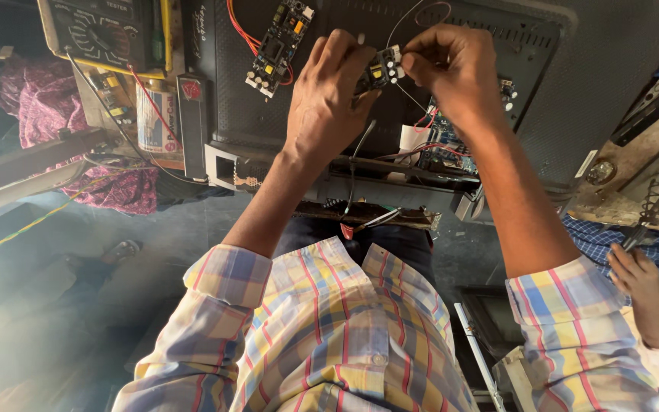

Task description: The person works at a repair bench on the circuit boards of an opened television, unplugging and reconnecting wire connectors between the main board and a smaller power board. They lift and reposition the smaller board, hold it up to view both sides, and reseat its connectors before standing up from the chair.

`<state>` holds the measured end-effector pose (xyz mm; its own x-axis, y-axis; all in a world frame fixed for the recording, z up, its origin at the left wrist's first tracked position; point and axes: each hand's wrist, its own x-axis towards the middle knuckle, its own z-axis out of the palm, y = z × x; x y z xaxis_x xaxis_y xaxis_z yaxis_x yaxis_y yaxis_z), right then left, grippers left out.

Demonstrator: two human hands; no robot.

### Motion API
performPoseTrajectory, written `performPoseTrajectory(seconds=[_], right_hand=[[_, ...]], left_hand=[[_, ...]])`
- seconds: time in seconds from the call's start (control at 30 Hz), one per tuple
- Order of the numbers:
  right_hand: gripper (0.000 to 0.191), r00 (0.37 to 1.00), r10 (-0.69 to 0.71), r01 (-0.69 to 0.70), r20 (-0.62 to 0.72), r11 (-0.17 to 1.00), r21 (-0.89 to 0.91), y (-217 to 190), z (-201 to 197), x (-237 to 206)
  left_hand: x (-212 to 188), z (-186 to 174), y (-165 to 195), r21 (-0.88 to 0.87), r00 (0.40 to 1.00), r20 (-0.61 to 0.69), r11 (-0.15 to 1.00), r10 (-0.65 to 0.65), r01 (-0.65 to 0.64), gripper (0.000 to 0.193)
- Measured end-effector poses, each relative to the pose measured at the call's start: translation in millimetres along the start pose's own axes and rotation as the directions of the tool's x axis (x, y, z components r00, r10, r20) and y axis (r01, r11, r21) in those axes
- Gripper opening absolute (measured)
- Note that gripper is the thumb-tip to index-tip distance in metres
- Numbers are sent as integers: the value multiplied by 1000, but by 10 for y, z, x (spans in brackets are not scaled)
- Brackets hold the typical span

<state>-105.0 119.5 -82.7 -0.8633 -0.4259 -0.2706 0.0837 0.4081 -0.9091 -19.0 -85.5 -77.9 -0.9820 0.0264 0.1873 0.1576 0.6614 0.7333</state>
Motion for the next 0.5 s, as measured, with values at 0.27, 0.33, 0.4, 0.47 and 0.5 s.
performPoseTrajectory(seconds=[0.27, 0.33, 0.4, 0.47, 0.5], right_hand=[[5, 1000, 19, -20, 3, 993, 119, 79, 37, -38], [5, 998, 64, -62, -9, 987, 150, 96, 22, -40], [8, 990, 138, -129, -33, 970, 205, 110, -15, -5], [9, 999, 21, -16, -26, 980, 198, 106, -127, 23], [10, 999, -38, 42, -24, 980, 195, 101, -156, 26]], left_hand=[[-57, 63, -25, -41, 999, -39, 999, 21, -23, 60], [-61, 60, -37, -47, 999, -32, 999, 18, -19, 58], [-70, 49, -46, -47, 998, -53, 999, -20, 17, 57], [-85, 36, -44, -47, 996, -71, 998, -55, 52, 56], [-94, 28, -39, -46, 994, -79, 997, -69, 65, 56]])
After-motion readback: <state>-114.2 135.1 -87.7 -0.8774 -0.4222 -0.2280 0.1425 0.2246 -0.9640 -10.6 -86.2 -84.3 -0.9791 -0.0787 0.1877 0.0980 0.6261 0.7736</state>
